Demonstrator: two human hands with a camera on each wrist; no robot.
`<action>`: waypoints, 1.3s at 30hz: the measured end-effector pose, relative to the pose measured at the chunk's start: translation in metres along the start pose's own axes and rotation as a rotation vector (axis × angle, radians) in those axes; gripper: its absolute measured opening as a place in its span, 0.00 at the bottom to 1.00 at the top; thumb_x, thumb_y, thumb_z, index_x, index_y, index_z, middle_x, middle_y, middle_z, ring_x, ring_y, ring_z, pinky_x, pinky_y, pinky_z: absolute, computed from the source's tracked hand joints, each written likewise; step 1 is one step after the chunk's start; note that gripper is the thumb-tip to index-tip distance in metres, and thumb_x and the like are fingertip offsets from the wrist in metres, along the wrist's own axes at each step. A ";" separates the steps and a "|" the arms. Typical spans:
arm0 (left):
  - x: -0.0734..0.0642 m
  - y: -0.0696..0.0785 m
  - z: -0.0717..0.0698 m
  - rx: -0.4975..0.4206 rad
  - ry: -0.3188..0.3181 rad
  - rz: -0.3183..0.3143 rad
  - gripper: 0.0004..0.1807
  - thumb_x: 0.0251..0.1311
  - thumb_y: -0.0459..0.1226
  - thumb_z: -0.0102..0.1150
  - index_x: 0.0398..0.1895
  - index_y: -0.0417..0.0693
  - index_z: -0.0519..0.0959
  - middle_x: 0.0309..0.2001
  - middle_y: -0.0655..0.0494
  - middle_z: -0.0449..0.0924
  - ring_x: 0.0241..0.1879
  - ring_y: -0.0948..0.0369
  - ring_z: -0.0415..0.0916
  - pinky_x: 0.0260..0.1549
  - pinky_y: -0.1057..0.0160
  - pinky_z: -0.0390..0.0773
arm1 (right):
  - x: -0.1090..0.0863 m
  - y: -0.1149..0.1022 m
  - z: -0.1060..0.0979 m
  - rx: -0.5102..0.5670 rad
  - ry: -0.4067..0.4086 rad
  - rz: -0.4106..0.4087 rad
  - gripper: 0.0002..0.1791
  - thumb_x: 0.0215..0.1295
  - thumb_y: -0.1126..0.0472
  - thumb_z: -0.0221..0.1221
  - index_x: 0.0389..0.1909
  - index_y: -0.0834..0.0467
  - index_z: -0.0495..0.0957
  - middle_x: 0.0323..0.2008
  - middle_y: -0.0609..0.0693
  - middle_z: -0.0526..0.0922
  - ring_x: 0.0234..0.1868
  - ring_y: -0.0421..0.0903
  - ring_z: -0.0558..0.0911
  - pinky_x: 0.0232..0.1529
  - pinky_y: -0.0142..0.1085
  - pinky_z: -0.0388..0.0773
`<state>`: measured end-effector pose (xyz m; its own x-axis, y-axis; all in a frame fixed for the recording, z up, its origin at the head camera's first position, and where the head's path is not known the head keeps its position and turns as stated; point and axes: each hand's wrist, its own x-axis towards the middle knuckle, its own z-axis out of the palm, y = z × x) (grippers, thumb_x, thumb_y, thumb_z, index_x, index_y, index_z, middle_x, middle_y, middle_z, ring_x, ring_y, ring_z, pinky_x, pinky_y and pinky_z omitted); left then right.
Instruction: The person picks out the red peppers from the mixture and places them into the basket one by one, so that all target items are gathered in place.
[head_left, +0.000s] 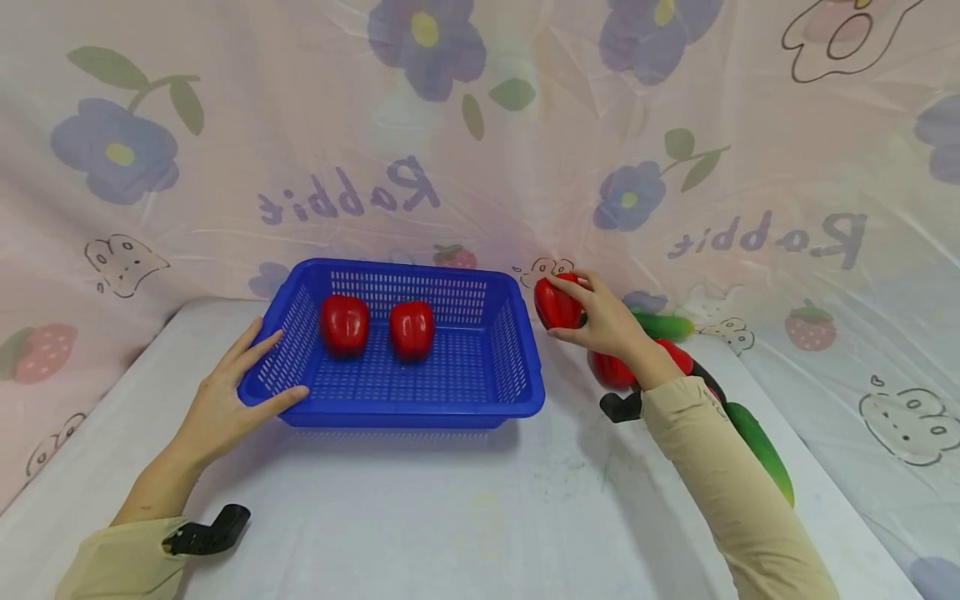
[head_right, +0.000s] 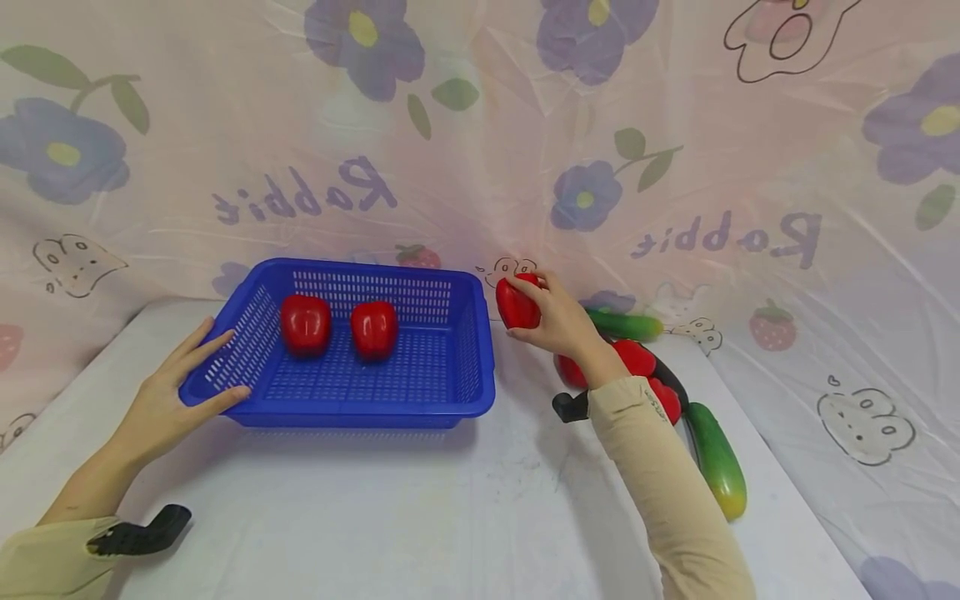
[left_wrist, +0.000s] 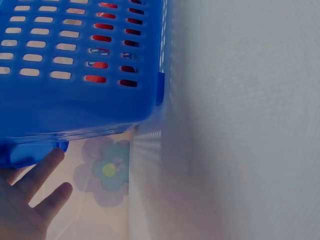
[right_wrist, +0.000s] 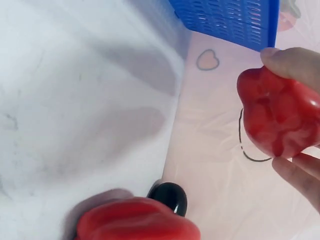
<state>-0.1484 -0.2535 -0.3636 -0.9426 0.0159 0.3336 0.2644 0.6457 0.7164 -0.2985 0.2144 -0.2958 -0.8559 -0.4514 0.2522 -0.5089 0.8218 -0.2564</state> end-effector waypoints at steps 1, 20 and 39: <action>0.000 0.000 0.000 -0.001 0.000 -0.001 0.44 0.54 0.47 0.66 0.74 0.51 0.58 0.78 0.49 0.39 0.74 0.36 0.38 0.59 0.22 0.44 | 0.001 -0.001 -0.001 0.003 -0.001 0.002 0.46 0.52 0.51 0.71 0.72 0.46 0.60 0.70 0.61 0.56 0.64 0.65 0.68 0.53 0.61 0.76; -0.001 0.001 0.000 -0.001 -0.008 -0.012 0.44 0.55 0.48 0.66 0.74 0.51 0.57 0.78 0.50 0.39 0.74 0.37 0.37 0.58 0.21 0.45 | 0.018 -0.020 -0.008 0.055 0.036 -0.005 0.46 0.51 0.52 0.71 0.71 0.46 0.61 0.69 0.58 0.57 0.63 0.61 0.69 0.54 0.56 0.77; 0.000 0.001 0.000 0.003 -0.008 -0.015 0.44 0.55 0.48 0.65 0.74 0.52 0.57 0.78 0.51 0.38 0.74 0.37 0.37 0.58 0.21 0.45 | 0.030 -0.035 -0.009 0.059 0.056 -0.015 0.46 0.51 0.51 0.71 0.72 0.47 0.61 0.69 0.58 0.58 0.65 0.60 0.67 0.56 0.55 0.77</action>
<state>-0.1481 -0.2532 -0.3633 -0.9480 0.0124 0.3180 0.2498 0.6481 0.7194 -0.3057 0.1753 -0.2705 -0.8426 -0.4420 0.3078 -0.5276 0.7922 -0.3067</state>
